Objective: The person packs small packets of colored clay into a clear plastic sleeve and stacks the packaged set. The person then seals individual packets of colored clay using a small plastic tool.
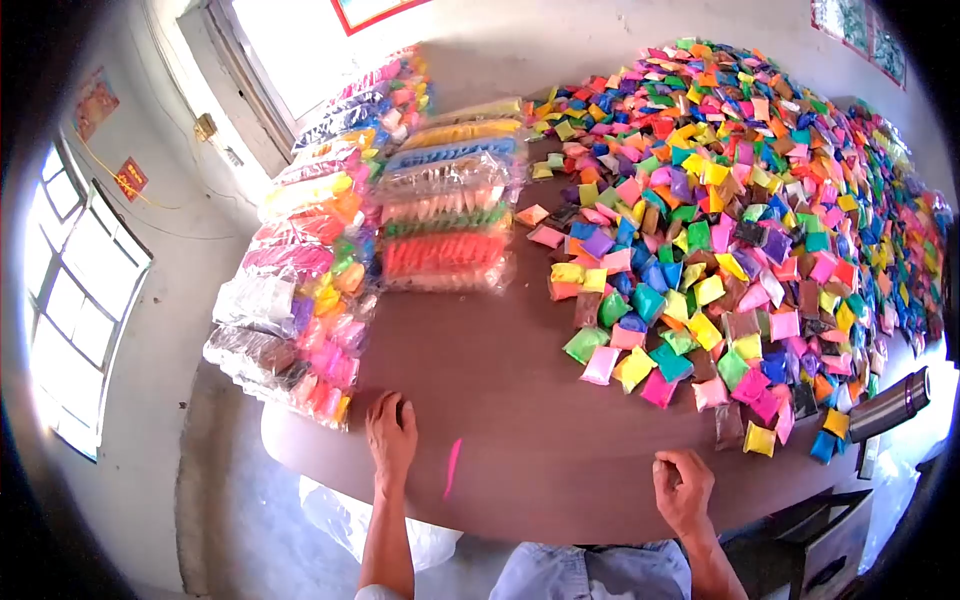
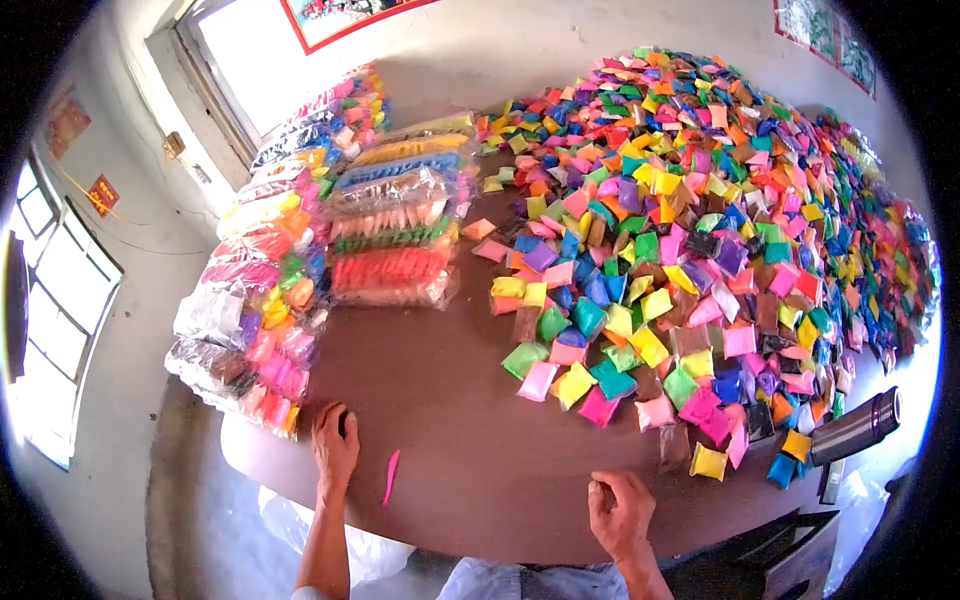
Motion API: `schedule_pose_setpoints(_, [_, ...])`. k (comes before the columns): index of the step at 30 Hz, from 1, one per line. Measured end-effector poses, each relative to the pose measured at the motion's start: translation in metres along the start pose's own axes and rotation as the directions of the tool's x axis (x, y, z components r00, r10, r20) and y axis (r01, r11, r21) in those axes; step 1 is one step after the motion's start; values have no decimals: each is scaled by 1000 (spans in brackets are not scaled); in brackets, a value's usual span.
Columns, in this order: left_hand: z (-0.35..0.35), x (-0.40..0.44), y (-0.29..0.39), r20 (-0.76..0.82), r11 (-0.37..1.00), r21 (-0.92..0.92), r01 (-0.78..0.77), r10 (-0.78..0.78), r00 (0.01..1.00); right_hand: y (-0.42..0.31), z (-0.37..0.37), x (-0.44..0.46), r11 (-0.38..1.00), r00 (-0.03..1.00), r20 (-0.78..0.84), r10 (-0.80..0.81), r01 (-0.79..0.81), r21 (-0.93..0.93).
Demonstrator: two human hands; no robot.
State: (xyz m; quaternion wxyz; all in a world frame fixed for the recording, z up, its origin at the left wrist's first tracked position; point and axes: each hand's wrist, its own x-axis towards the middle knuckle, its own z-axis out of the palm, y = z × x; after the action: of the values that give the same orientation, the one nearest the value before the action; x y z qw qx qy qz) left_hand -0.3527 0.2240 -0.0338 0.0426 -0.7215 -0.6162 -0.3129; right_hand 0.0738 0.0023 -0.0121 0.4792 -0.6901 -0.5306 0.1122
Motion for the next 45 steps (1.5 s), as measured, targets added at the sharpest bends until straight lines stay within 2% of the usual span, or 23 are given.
schedule_pose_setpoints(3, [-1,0,-1,6,1000,-9,-11,11,1000,0,1,0,1000,999,-28,-15,15,6])
schedule_pose_setpoints(7, [9,0,-19,-63,992,26,-126,127,990,8,5,-4,998,999,-32,-2,1,-59])
schedule_pose_setpoints(9, [6,-1,-11,-11,998,43,-49,49,999,7,2,-4,997,999,-38,-5,2,-79])
schedule_pose_setpoints(11, [4,3,-13,6,995,40,-87,87,996,2,1,-2,997,999,-32,8,-11,-74])
schedule_pose_setpoints(13, [14,-1,-29,-4,998,17,-66,66,998,2,2,-4,993,998,-57,39,-45,-105])
schedule_pose_setpoints(15, [24,-1,-53,14,997,9,-81,81,997,5,3,-4,999,999,-41,19,-21,-49])
schedule_pose_setpoints(16, [17,1,-41,47,998,29,-52,51,998,7,4,-3,997,998,-53,32,-36,-65])
schedule_pose_setpoints(18, [22,0,-50,34,996,37,-76,75,997,11,5,-3,998,996,-74,-54,52,-27])
schedule_pose_setpoints(34, [23,4,-59,35,989,42,-139,138,990,5,-2,-2,1000,999,-51,-4,4,-4])
schedule_pose_setpoints(37, [20,4,-58,66,988,74,-134,129,989,4,-1,-2,1000,1000,-21,12,-12,-4])
schedule_pose_setpoints(40, [18,2,-54,68,992,75,-102,97,993,6,0,-4,1000,998,-57,0,1,11])
schedule_pose_setpoints(42, [22,3,-60,67,992,70,-106,102,993,7,1,-2,998,996,-74,-55,54,-13])
schedule_pose_setpoints(45, [23,3,-62,67,991,72,-114,110,992,5,-1,-2,1000,998,-56,-10,10,-1])
